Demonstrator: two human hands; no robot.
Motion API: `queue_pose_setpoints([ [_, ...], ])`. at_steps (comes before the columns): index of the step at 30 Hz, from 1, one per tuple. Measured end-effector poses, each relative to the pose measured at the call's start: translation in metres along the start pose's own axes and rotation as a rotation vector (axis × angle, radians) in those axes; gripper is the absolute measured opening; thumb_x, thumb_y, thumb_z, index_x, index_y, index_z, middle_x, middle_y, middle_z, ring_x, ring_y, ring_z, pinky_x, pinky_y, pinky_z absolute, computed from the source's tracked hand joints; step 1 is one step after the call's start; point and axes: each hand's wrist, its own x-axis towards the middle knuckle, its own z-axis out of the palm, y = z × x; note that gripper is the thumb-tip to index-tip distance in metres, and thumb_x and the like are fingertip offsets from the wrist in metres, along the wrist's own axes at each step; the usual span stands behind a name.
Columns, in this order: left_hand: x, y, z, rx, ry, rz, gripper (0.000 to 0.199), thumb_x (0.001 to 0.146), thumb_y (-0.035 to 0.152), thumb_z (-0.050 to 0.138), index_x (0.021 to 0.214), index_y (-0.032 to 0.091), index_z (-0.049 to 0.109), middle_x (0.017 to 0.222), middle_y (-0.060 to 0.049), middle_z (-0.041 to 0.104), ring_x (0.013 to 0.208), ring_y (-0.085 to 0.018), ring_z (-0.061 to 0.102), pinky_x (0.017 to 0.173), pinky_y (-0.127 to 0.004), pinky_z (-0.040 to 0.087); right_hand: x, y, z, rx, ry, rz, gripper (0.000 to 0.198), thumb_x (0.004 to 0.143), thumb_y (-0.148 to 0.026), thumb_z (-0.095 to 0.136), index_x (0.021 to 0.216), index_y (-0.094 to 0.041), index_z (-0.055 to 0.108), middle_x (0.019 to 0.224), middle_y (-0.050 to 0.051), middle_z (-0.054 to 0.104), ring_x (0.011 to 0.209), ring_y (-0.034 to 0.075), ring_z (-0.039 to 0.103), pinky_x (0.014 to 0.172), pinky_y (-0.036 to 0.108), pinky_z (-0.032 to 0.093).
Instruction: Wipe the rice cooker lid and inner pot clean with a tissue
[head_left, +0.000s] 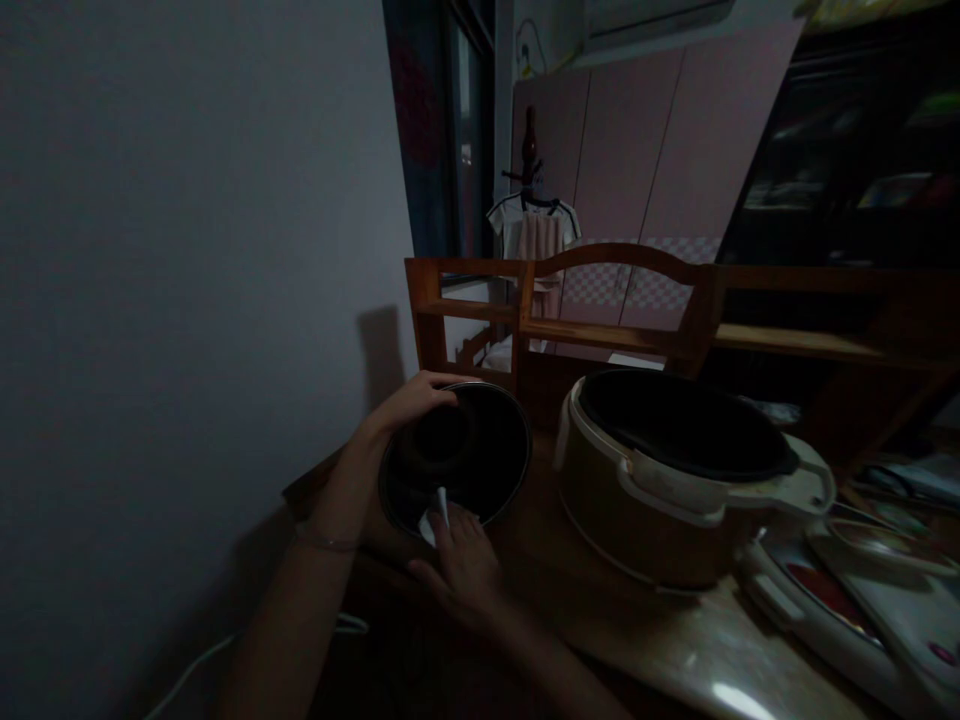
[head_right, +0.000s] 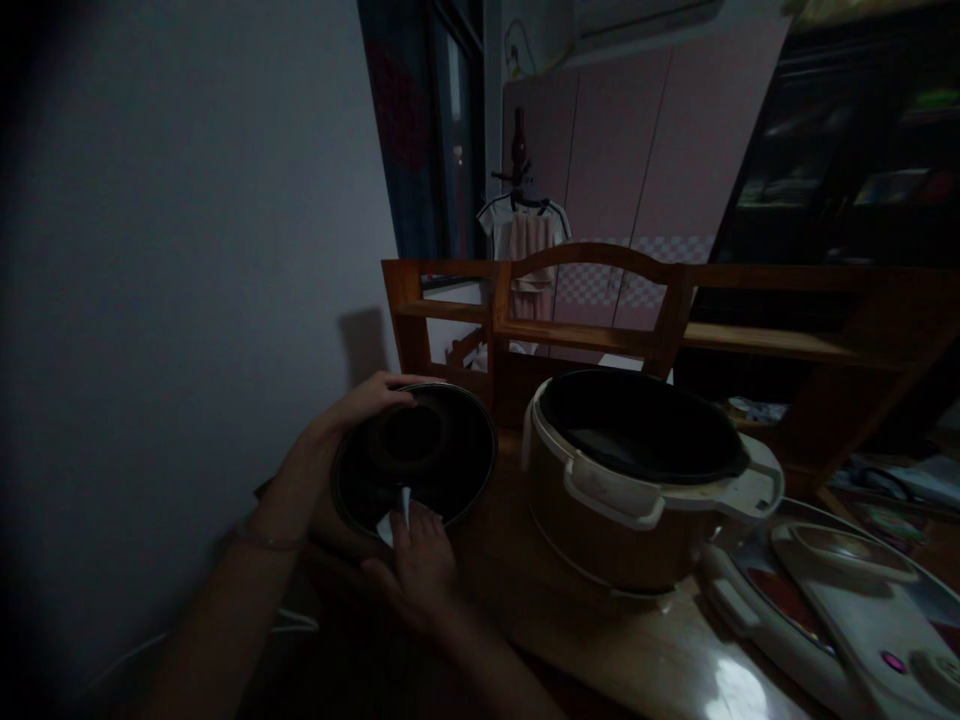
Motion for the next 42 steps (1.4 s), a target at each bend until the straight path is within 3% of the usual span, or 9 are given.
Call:
queue_pose_setpoints([
  [11,-0.003,-0.002,-0.002,-0.047,0.007,-0.045,0.054,0.070,0.021,0.059,0.123,0.018,0.070,0.122,-0.005,0.071,0.111,-0.026,0.065,0.098,-0.036,0.049,0.002,-0.001,-0.002,-0.084,-0.038,0.041,0.075,0.096,-0.065,0.036,0.146,-0.008,0.042,0.145,0.022,0.050,0.133,0.034,0.048,0.111,0.050,0.039],
  [16,-0.009,-0.001,-0.006,-0.078,0.019,-0.048,0.055,0.069,0.020,0.058,0.122,0.017,0.070,0.117,-0.004,0.073,0.108,-0.026,0.066,0.098,-0.036,0.049,0.005,0.014,-0.013,-0.188,-0.009,0.002,0.078,0.095,-0.067,0.039,0.138,-0.003,0.050,0.139,0.025,0.055,0.131,0.035,0.049,0.112,0.051,0.037],
  [23,-0.009,0.002,0.000,-0.044,0.008,-0.052,0.057,0.068,0.020,0.056,0.124,0.017,0.069,0.120,-0.005,0.072,0.105,-0.024,0.067,0.093,-0.034,0.051,0.000,0.034,-0.016,-0.242,0.033,0.002,0.080,0.094,-0.066,0.043,0.139,-0.001,0.048,0.145,0.028,0.048,0.137,0.036,0.043,0.113,0.051,0.037],
  [31,-0.001,0.008,0.013,0.028,-0.022,0.043,0.054,0.068,0.016,0.057,0.120,0.021,0.072,0.129,-0.003,0.068,0.118,-0.022,0.061,0.105,-0.033,0.043,0.001,0.015,-0.011,-0.036,-0.078,0.046,0.075,0.097,-0.064,0.038,0.147,-0.008,0.042,0.151,0.021,0.043,0.141,0.032,0.041,0.114,0.049,0.037],
  [38,-0.004,0.005,0.010,0.038,-0.013,0.030,0.055,0.069,0.017,0.056,0.122,0.022,0.071,0.128,-0.003,0.068,0.116,-0.023,0.062,0.101,-0.032,0.045,0.010,-0.012,-0.028,0.240,-0.183,0.068,0.061,0.101,-0.055,0.039,0.151,-0.021,0.037,0.151,0.012,0.046,0.138,0.026,0.045,0.109,0.042,0.043],
  [42,-0.007,0.006,0.007,0.036,0.015,0.007,0.055,0.068,0.017,0.055,0.121,0.021,0.071,0.124,-0.003,0.070,0.114,-0.023,0.063,0.101,-0.034,0.045,0.010,-0.009,-0.029,0.234,-0.190,0.042,0.063,0.097,-0.053,0.048,0.151,-0.021,0.037,0.151,0.012,0.047,0.137,0.025,0.047,0.109,0.040,0.043],
])
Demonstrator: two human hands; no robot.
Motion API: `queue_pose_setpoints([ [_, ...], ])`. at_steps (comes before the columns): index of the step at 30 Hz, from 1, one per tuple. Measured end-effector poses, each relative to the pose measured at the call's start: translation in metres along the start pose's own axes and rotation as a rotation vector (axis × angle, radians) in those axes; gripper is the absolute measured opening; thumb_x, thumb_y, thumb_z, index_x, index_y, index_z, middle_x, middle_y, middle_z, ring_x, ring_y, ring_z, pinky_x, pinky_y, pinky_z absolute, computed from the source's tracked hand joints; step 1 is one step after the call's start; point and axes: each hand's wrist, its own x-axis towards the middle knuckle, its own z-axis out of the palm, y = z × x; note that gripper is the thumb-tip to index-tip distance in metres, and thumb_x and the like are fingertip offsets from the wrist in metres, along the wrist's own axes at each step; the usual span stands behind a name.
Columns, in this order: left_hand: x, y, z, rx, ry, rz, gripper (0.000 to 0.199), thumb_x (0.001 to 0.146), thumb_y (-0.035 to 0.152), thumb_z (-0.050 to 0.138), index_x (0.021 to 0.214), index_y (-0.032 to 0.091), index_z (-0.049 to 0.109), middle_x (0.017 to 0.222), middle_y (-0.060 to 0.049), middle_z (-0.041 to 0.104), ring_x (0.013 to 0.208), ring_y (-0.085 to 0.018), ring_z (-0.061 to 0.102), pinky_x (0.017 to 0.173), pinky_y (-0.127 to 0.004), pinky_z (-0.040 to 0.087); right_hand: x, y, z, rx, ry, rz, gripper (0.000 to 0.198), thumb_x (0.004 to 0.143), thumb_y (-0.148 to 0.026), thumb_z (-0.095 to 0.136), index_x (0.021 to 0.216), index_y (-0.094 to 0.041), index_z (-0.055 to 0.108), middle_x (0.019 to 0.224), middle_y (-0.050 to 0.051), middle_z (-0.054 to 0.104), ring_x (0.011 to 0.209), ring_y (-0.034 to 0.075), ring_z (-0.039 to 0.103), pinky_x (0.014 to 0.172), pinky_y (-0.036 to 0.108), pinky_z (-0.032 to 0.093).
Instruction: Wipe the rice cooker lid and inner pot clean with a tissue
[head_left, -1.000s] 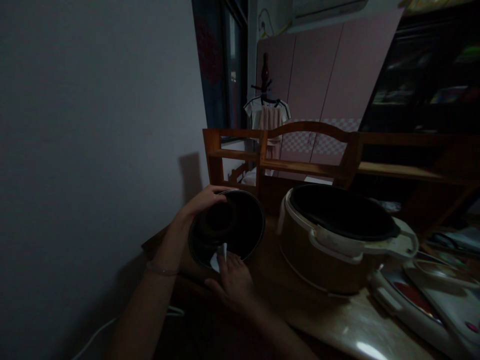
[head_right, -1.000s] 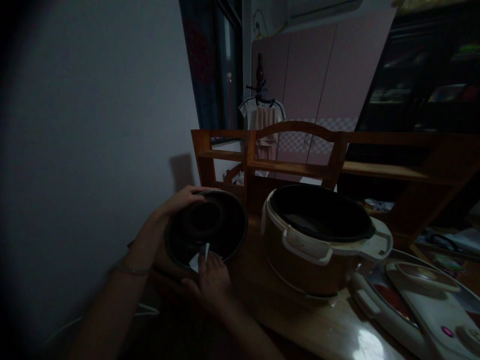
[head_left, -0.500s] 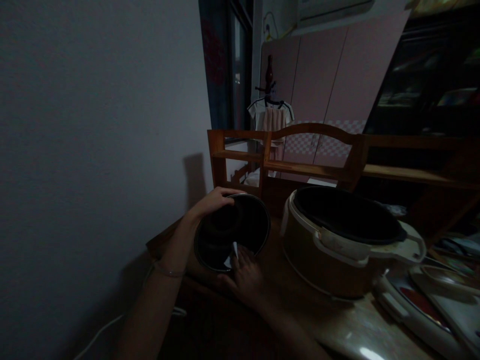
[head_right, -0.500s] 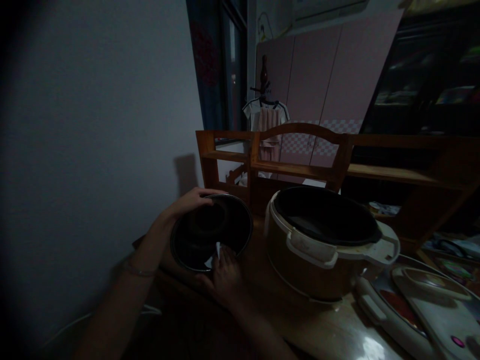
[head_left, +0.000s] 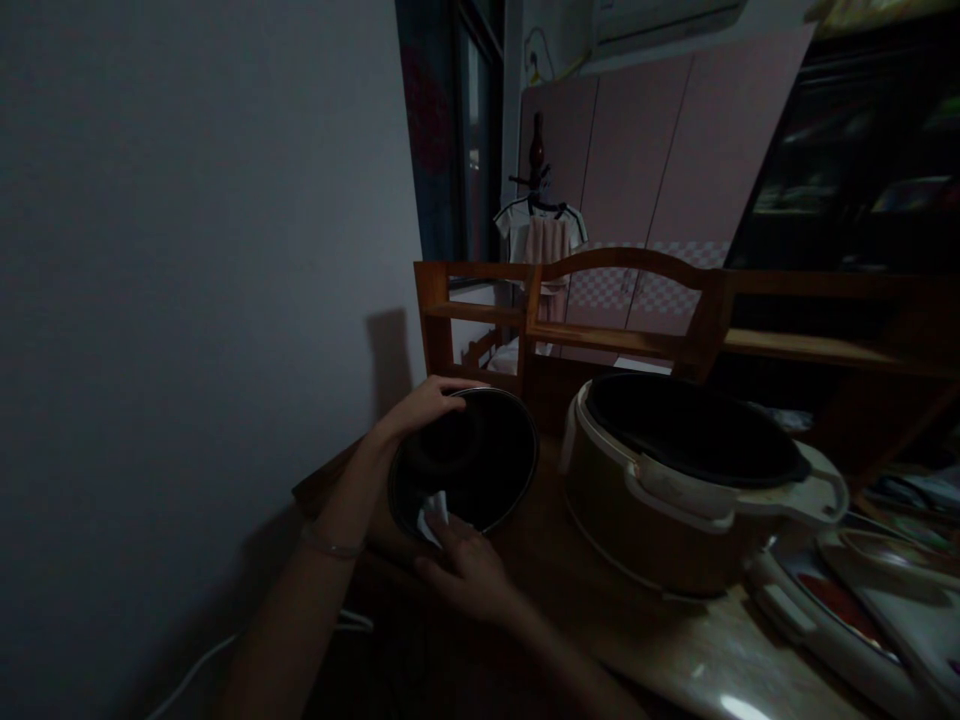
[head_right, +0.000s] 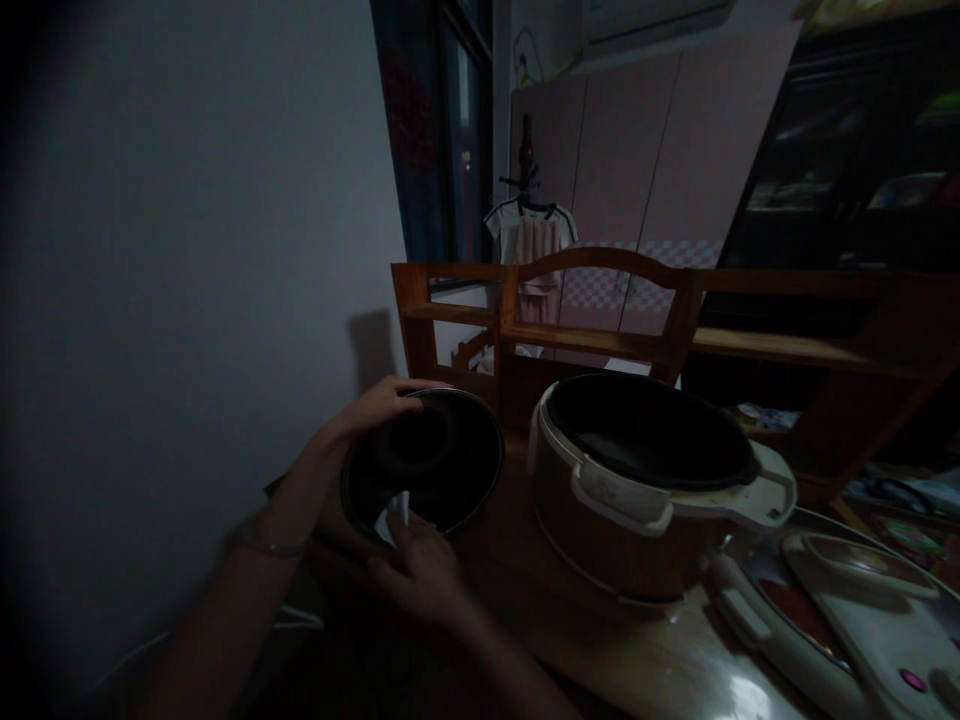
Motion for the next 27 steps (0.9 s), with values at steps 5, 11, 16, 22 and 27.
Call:
queue_pose_setpoints([
  [5,-0.002,0.002,-0.001,0.001,0.029,-0.026,0.056,0.066,0.018,0.054,0.119,0.019,0.072,0.118,-0.003,0.073,0.109,-0.024,0.065,0.098,-0.034,0.048,-0.003,0.008,0.004,-0.117,0.018,-0.055,0.066,0.095,-0.052,0.051,0.151,-0.021,0.036,0.148,0.011,0.050,0.135,0.025,0.049,0.107,0.038,0.044],
  [11,-0.006,-0.002,-0.004,-0.014,0.015,-0.029,0.058,0.066,0.018,0.054,0.121,0.019,0.071,0.118,-0.004,0.073,0.103,-0.022,0.067,0.093,-0.032,0.050,-0.004,0.020,0.000,-0.283,0.038,-0.091,0.059,0.097,-0.052,0.045,0.143,-0.016,0.046,0.142,0.015,0.055,0.132,0.027,0.051,0.107,0.040,0.044],
  [16,-0.006,0.000,-0.003,-0.020,0.003,-0.016,0.059,0.066,0.017,0.053,0.122,0.019,0.071,0.120,-0.005,0.072,0.104,-0.022,0.067,0.094,-0.031,0.049,-0.005,0.051,-0.008,-0.443,0.068,-0.123,0.060,0.095,-0.046,0.052,0.141,-0.008,0.048,0.144,0.022,0.051,0.136,0.030,0.045,0.115,0.045,0.035],
  [22,-0.005,-0.002,-0.003,-0.022,0.023,-0.003,0.058,0.065,0.017,0.053,0.121,0.019,0.071,0.120,-0.005,0.072,0.107,-0.022,0.066,0.094,-0.031,0.049,-0.007,0.072,-0.015,-0.527,0.122,-0.142,0.073,0.088,-0.054,0.063,0.140,-0.004,0.049,0.150,0.026,0.042,0.142,0.035,0.036,0.117,0.051,0.032],
  [27,-0.007,0.000,-0.002,0.008,0.019,0.002,0.058,0.065,0.016,0.053,0.119,0.019,0.072,0.121,-0.004,0.072,0.108,-0.023,0.066,0.098,-0.032,0.047,-0.007,0.069,-0.012,-0.514,0.121,-0.128,0.072,0.088,-0.051,0.062,0.142,-0.005,0.047,0.152,0.025,0.039,0.143,0.036,0.036,0.118,0.052,0.031],
])
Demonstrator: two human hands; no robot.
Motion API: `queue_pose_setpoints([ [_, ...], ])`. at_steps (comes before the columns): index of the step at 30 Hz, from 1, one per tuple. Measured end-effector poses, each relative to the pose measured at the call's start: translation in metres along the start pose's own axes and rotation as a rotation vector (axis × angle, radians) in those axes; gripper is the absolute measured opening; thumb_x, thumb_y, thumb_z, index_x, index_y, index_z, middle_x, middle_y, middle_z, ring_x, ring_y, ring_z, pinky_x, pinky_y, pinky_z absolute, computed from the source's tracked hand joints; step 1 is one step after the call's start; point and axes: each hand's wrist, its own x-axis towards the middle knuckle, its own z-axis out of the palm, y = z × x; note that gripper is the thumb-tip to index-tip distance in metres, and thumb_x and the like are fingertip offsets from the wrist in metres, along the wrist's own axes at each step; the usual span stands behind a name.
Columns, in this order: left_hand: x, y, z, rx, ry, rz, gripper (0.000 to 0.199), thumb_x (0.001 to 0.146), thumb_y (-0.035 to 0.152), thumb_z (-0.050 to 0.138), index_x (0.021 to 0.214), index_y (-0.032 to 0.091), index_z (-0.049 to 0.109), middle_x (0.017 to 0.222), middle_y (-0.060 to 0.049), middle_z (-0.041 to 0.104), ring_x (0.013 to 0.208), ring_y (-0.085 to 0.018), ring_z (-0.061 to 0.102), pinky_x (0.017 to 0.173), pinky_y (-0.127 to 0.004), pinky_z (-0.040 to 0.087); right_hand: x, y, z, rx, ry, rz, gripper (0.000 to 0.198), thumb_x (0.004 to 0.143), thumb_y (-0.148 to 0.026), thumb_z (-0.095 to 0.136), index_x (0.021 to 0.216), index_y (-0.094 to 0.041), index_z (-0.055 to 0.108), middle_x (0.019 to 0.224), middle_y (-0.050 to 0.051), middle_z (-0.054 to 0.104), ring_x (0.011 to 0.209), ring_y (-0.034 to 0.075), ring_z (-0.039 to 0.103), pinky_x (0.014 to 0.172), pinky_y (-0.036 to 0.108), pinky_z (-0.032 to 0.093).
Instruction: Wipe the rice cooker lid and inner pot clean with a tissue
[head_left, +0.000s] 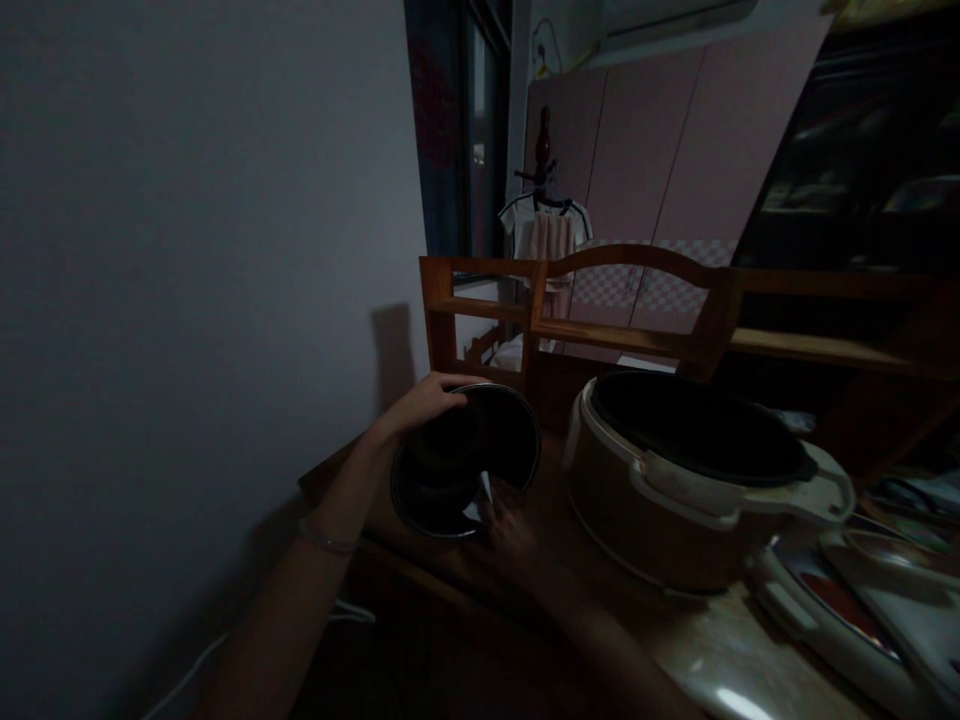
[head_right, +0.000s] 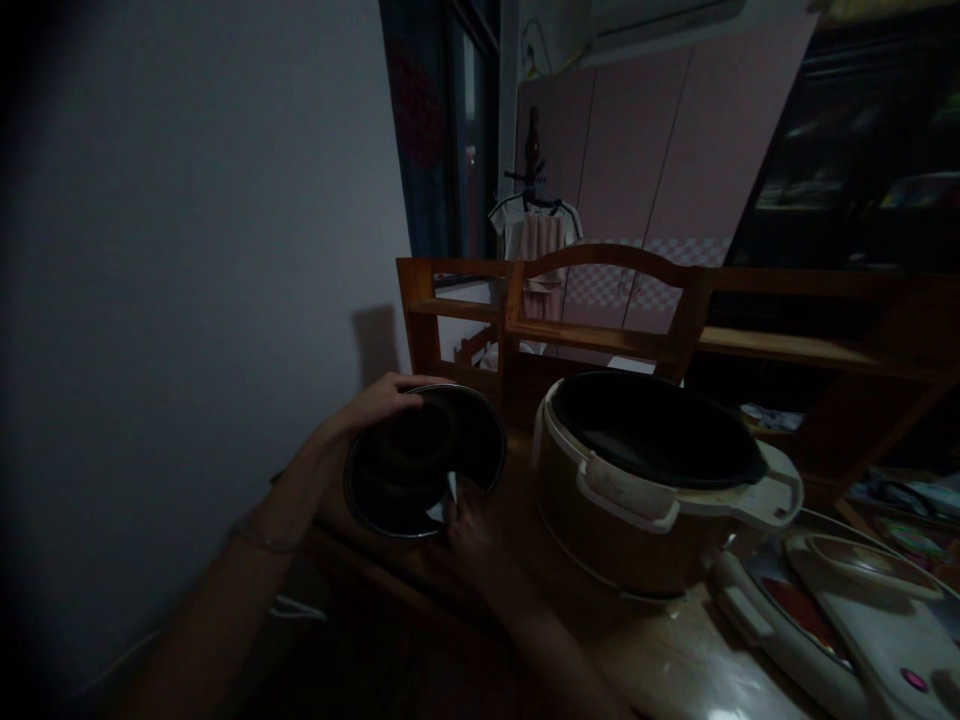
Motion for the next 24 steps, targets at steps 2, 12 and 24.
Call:
queue_pose_setpoints([
  [2,0.000,0.003,0.003,0.005,0.008,0.009,0.057,0.065,0.016,0.053,0.119,0.019,0.072,0.122,-0.004,0.071,0.110,-0.023,0.065,0.099,-0.032,0.047,0.000,0.000,0.001,0.007,-0.003,0.007,0.071,0.090,-0.047,0.061,0.144,-0.004,0.044,0.154,0.024,0.036,0.144,0.035,0.034,0.118,0.051,0.032],
  [12,0.009,0.003,0.009,0.024,0.015,0.004,0.056,0.066,0.017,0.053,0.119,0.019,0.073,0.120,-0.003,0.072,0.108,-0.023,0.066,0.098,-0.032,0.047,-0.003,0.011,0.005,-0.038,0.009,-0.012,0.062,0.093,-0.033,0.062,0.147,-0.012,0.039,0.155,0.019,0.037,0.143,0.030,0.037,0.116,0.047,0.038],
  [24,0.011,-0.001,0.000,-0.021,-0.024,-0.067,0.062,0.063,0.015,0.053,0.123,0.017,0.070,0.107,-0.003,0.076,0.091,-0.021,0.069,0.082,-0.028,0.053,0.006,-0.011,0.024,-0.019,0.062,-0.168,0.049,0.093,-0.007,0.054,0.141,-0.010,0.046,0.141,0.019,0.055,0.133,0.025,0.051,0.110,0.039,0.045],
])
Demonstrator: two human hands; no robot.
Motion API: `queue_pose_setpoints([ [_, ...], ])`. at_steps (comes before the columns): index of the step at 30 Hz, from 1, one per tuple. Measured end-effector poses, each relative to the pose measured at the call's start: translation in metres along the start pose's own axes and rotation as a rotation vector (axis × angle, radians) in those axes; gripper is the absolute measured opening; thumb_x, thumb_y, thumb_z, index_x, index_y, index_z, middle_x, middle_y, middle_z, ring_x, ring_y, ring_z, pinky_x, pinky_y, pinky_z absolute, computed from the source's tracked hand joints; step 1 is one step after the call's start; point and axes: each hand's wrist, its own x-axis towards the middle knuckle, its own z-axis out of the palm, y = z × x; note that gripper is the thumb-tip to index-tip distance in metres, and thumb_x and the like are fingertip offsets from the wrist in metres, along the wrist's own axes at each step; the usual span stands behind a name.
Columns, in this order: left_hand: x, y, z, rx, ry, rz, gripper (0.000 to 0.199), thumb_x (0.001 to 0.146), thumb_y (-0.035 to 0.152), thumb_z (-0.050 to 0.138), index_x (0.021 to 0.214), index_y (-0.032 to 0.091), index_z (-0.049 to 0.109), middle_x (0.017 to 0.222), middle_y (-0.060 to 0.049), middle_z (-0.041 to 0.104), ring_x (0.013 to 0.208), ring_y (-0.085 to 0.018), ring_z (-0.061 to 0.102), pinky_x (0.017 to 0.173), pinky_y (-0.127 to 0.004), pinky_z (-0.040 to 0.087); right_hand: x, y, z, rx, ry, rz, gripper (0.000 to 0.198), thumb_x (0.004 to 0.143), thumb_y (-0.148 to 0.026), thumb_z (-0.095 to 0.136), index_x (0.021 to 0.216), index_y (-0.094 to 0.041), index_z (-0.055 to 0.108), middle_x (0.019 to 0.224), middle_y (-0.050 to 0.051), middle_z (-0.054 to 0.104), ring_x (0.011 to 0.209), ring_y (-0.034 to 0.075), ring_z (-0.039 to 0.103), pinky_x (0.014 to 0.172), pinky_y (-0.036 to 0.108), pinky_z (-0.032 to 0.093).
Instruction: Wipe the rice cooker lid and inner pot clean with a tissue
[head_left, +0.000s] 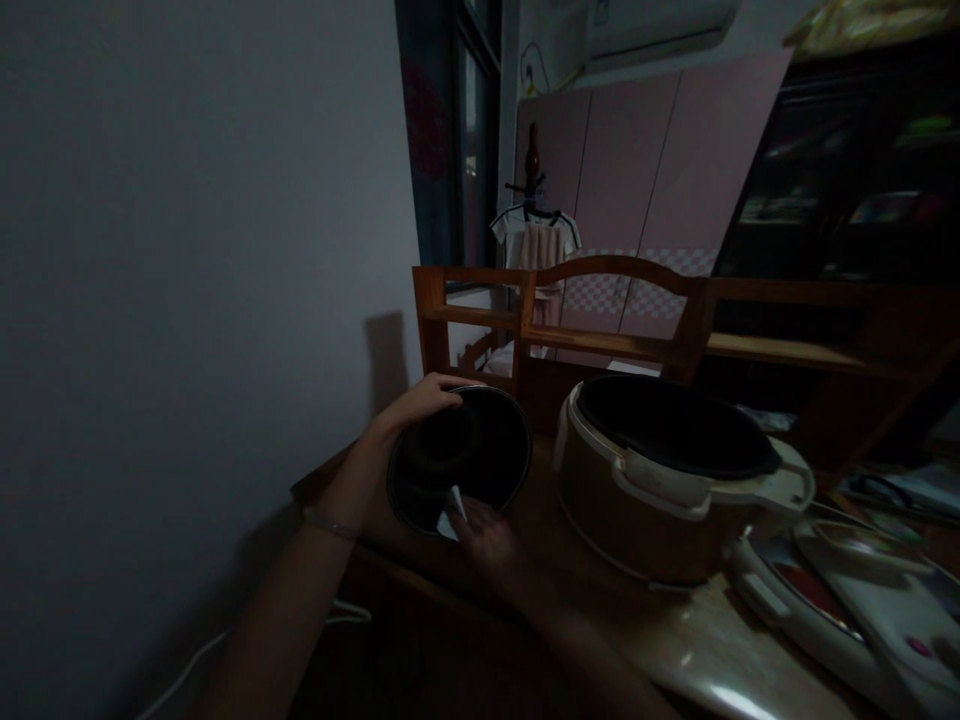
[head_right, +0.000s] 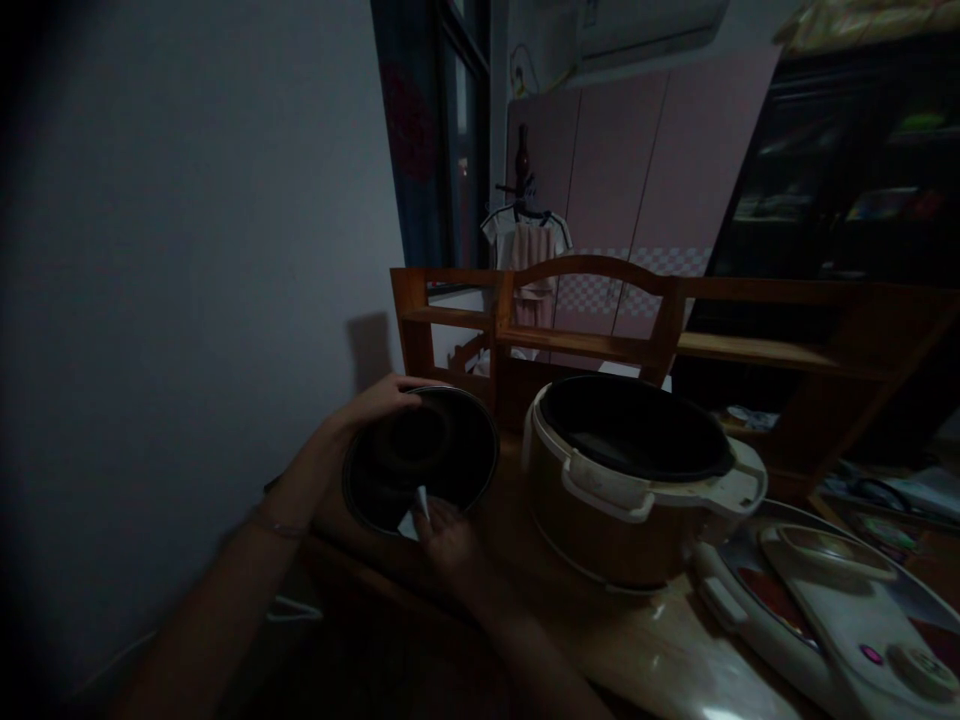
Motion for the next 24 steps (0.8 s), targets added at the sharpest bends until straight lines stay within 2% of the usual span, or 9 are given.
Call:
queue_pose_setpoints([
  [4,0.000,0.000,-0.010,-0.046,-0.071,0.017,0.060,0.064,0.016,0.054,0.121,0.019,0.071,0.109,-0.002,0.075,0.096,-0.021,0.069,0.089,-0.031,0.052,0.006,-0.009,0.006,0.004,-0.001,-0.010,0.048,0.093,-0.009,0.055,0.140,-0.012,0.046,0.139,0.018,0.057,0.130,0.024,0.054,0.108,0.039,0.046],
  [9,0.002,0.002,-0.020,-0.025,-0.201,0.030,0.055,0.066,0.016,0.055,0.117,0.022,0.074,0.112,-0.001,0.075,0.102,-0.023,0.068,0.096,-0.034,0.050,0.013,-0.040,-0.009,0.135,-0.073,0.061,0.056,0.093,-0.017,0.055,0.146,-0.014,0.038,0.143,0.018,0.054,0.132,0.026,0.052,0.107,0.041,0.047],
  [13,0.008,0.002,-0.024,0.028,-0.302,0.026,0.051,0.069,0.018,0.057,0.116,0.024,0.074,0.117,-0.001,0.073,0.110,-0.024,0.067,0.099,-0.034,0.049,0.022,-0.071,-0.022,0.271,-0.065,0.063,0.067,0.087,-0.008,0.051,0.151,-0.013,0.030,0.148,0.017,0.047,0.136,0.025,0.047,0.112,0.039,0.041],
  [16,0.012,0.007,-0.027,0.119,-0.321,0.073,0.046,0.072,0.023,0.059,0.116,0.023,0.073,0.118,-0.001,0.073,0.113,-0.025,0.066,0.101,-0.035,0.047,0.030,-0.084,-0.024,0.336,-0.053,0.121,0.075,0.081,-0.003,0.049,0.152,-0.013,0.028,0.146,0.018,0.049,0.134,0.025,0.048,0.111,0.039,0.042],
  [19,0.005,0.012,-0.032,0.332,-0.223,0.107,0.054,0.072,0.029,0.066,0.125,0.021,0.068,0.125,-0.005,0.070,0.116,-0.028,0.064,0.105,-0.038,0.045,0.037,-0.087,-0.023,0.380,-0.042,0.180,0.079,0.078,-0.001,0.048,0.153,-0.014,0.027,0.143,0.018,0.052,0.133,0.025,0.049,0.109,0.040,0.043],
  [21,-0.009,0.011,-0.035,0.483,-0.069,0.119,0.065,0.071,0.034,0.070,0.135,0.023,0.060,0.134,-0.006,0.064,0.122,-0.029,0.060,0.108,-0.040,0.042,0.041,-0.084,-0.025,0.412,-0.026,0.201,0.081,0.077,0.000,0.047,0.153,-0.016,0.027,0.143,0.017,0.052,0.133,0.025,0.049,0.110,0.040,0.043],
  [24,-0.039,-0.003,-0.034,0.527,0.170,0.162,0.069,0.078,0.041,0.065,0.143,0.022,0.051,0.145,-0.007,0.055,0.131,-0.027,0.053,0.113,-0.040,0.037,0.044,-0.077,-0.033,0.478,0.007,0.205,0.082,0.075,0.000,0.047,0.153,-0.018,0.027,0.146,0.015,0.051,0.135,0.023,0.047,0.111,0.039,0.042],
])
